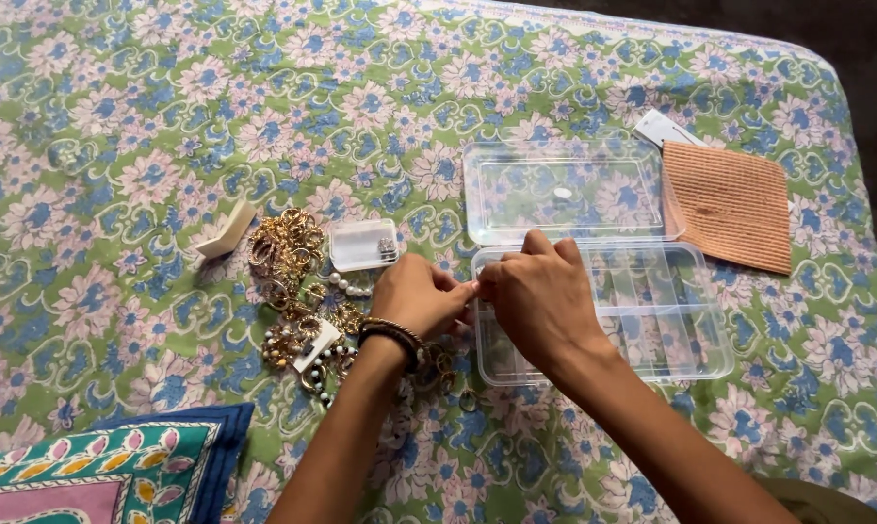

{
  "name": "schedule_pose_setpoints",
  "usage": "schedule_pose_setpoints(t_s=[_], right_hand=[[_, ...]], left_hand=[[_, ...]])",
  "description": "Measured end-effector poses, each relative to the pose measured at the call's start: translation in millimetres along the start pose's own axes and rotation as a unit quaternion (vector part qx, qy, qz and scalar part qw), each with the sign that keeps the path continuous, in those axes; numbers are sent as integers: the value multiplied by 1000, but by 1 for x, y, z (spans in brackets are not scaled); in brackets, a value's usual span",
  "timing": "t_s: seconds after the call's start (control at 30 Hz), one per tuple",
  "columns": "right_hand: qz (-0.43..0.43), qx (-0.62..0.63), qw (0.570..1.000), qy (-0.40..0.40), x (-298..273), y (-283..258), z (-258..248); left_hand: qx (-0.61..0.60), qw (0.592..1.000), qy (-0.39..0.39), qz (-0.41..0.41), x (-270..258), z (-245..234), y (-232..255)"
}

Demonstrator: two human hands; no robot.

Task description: The person sits on a bed and organizes jewelry by placing earrings and rings into a clear plastic organizer. They wipe the organizer with a cloth and continue sorting items into compartments.

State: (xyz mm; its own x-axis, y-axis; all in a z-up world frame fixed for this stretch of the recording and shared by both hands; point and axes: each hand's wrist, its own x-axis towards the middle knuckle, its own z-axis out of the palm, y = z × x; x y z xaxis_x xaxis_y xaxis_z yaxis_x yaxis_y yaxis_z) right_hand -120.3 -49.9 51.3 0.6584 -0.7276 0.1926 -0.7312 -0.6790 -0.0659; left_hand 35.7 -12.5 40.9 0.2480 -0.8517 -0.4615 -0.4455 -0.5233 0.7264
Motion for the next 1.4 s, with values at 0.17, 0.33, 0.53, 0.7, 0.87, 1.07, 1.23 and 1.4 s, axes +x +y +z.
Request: schedule_pose_setpoints(t_s=[0.17, 0.33, 0.53, 0.7, 0.87, 1.07, 1.23, 1.4], right_hand=[[32, 0, 999, -34, 5, 4, -3], [60, 48, 996, -50, 5, 12, -5], [66, 94, 993, -20, -10, 10, -9], [32, 172, 984, 30, -15, 1, -7], [29, 237, 971, 16, -5, -5, -2], [54, 293, 954, -43, 16, -27, -13], [86, 326, 938, -82, 30, -35, 7], [97, 357, 920, -127, 41, -39, 16]], left_hand=[[-55, 998, -15, 6, -1, 3, 3], [-111, 994, -8, 2, -5, 11, 7], [-214, 976, -22, 19, 11, 18, -12], [-171, 982, 81, 26, 11, -26, -23], [-106, 945, 290, 105, 9, -67, -51], [-14, 942, 299, 154, 40, -65, -93], [56, 933, 277, 223, 35, -57, -82], [24, 989, 140, 49, 22, -59, -60]])
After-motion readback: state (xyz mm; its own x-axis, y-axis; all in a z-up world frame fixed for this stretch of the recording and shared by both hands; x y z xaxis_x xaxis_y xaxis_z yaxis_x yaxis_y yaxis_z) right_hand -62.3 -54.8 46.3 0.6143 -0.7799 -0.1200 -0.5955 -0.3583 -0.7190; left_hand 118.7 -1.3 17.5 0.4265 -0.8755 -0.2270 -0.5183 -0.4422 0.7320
